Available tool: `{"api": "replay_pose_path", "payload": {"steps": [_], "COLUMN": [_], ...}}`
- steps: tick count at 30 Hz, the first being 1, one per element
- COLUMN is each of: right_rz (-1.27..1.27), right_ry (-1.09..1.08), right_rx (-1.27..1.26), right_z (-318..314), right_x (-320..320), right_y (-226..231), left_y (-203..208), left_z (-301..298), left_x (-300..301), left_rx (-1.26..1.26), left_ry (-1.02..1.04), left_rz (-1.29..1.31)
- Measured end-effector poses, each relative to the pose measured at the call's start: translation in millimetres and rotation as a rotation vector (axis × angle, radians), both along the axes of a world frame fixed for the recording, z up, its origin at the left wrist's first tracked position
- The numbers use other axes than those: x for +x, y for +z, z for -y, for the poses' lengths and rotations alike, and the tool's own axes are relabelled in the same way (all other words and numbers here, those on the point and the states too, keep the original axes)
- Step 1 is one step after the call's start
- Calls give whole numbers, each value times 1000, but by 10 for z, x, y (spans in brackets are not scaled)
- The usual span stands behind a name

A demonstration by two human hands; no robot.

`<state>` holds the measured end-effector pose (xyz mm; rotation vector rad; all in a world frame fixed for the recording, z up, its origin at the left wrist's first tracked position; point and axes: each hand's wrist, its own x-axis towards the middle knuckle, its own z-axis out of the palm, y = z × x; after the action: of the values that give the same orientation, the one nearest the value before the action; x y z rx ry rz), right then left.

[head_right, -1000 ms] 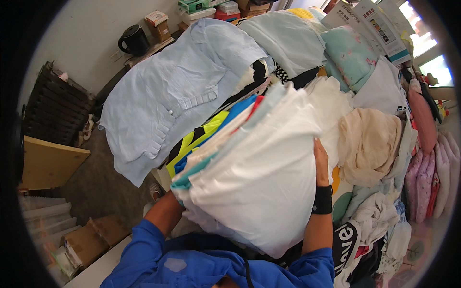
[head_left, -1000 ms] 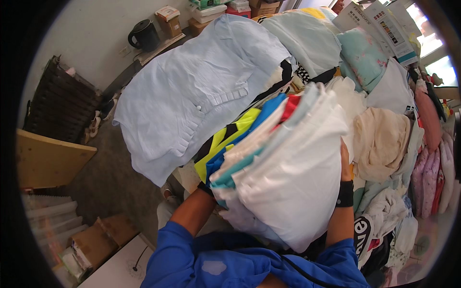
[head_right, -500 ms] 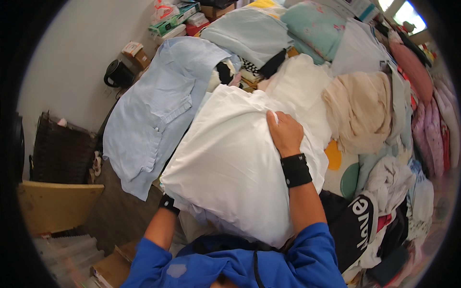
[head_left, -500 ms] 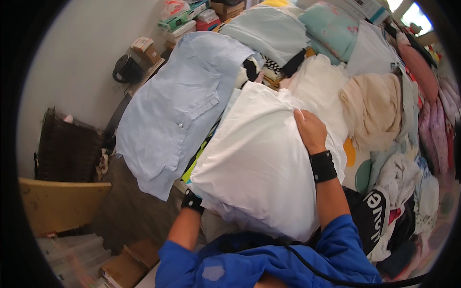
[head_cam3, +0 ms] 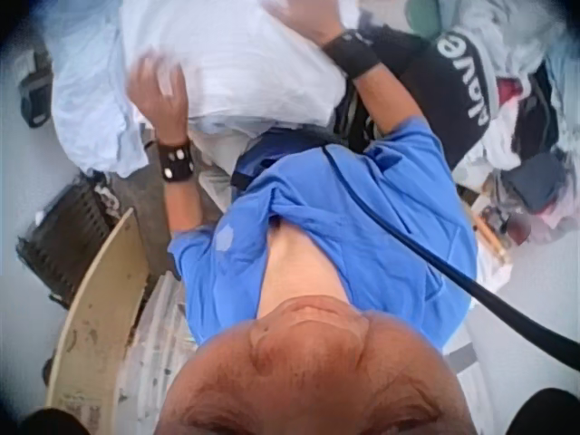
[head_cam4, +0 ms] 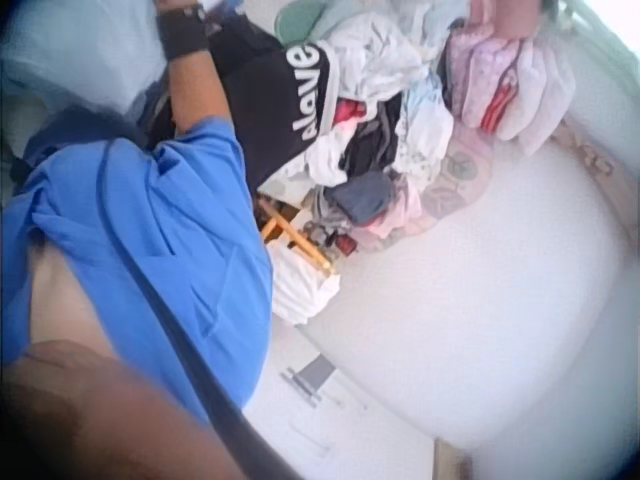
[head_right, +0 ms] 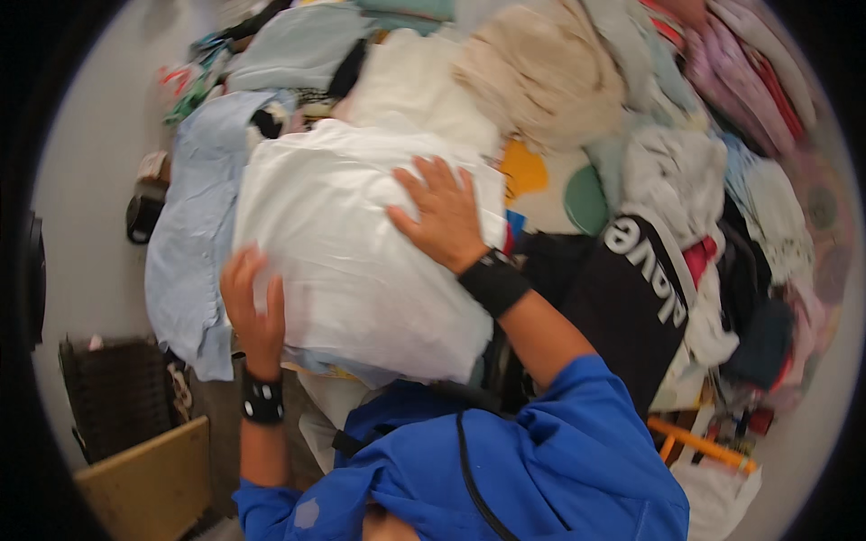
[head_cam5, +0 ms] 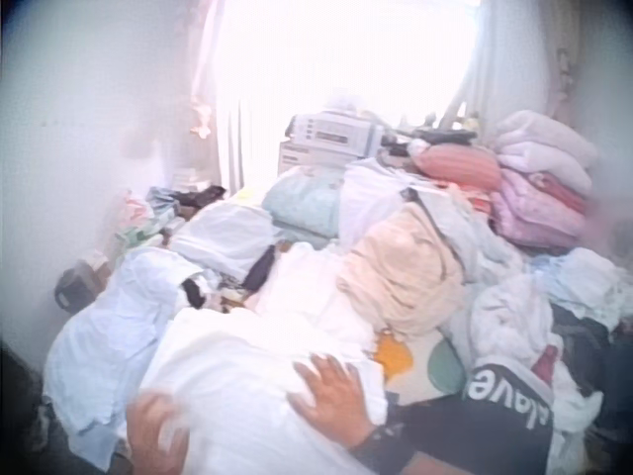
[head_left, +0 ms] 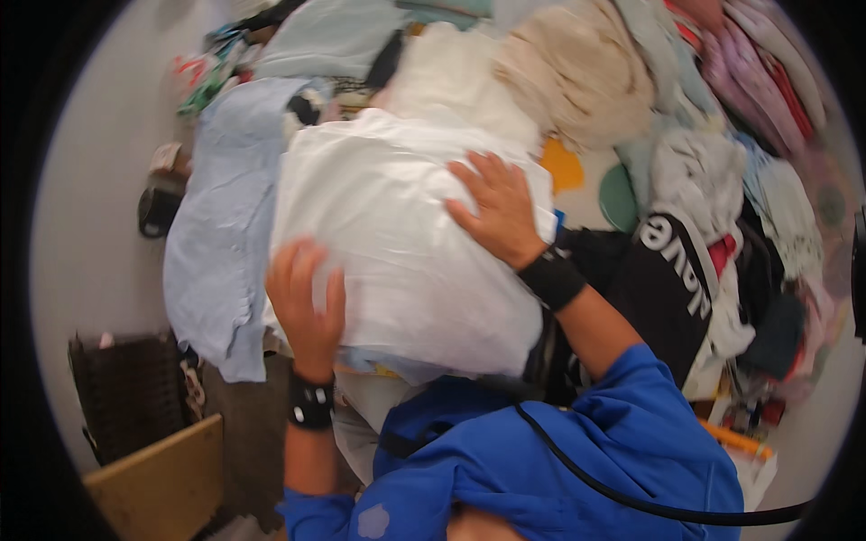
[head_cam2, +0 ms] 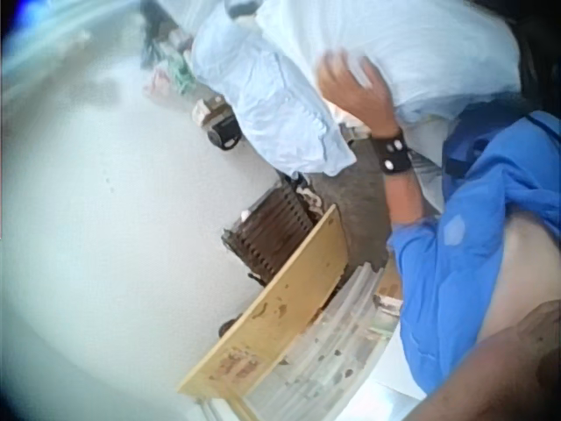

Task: The person picks up and unfolds various articles of clothing, including pants and a white shirt, before folding each item by hand on a bed.

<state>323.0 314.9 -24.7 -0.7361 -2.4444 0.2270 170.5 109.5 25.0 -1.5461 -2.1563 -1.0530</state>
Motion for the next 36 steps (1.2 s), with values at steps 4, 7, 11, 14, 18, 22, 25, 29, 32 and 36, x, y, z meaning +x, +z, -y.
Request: {"api": "replay_pose_path", "payload": {"steps": [4, 7, 11, 14, 18, 22, 25, 29, 32, 36], "right_rz": [-118, -151, -100, -19, 76, 358, 592, 739, 889, 962], "right_ry": [2, -7, 37, 55, -218, -423, -378, -279, -171, -145], "right_rx": [-20, -21, -20, 92, 113, -186, -282, -322, -317, -298], "right_z": [116, 100, 22, -29, -179, -5, 56, -6, -40, -63], "right_x": [-123, -71, 126, 644, 1672, 2191, 2243, 2143, 2024, 1978], "right_y": [-4, -1, 9, 317, 494, 616, 502, 474, 522, 447], "left_y": [-393, -420, -360, -254, -306, -364, -346, -310, -334, -367], "left_z": [-255, -264, -245, 95, 675, 1002, 1019, 844, 811, 779], "left_x": [-271, -274, -225, -171, -62, 96, 193, 351, 455, 552], "left_rx": [-335, -335, -398, -433, -299, -326, -317, -255, -257, -254], "left_ry": [146, 113, 76, 80, 27, 32, -11, -93, -141, -159], "left_rz": [-222, -220, -168, -157, -204, -206, -218, -186, -175, -143]}}
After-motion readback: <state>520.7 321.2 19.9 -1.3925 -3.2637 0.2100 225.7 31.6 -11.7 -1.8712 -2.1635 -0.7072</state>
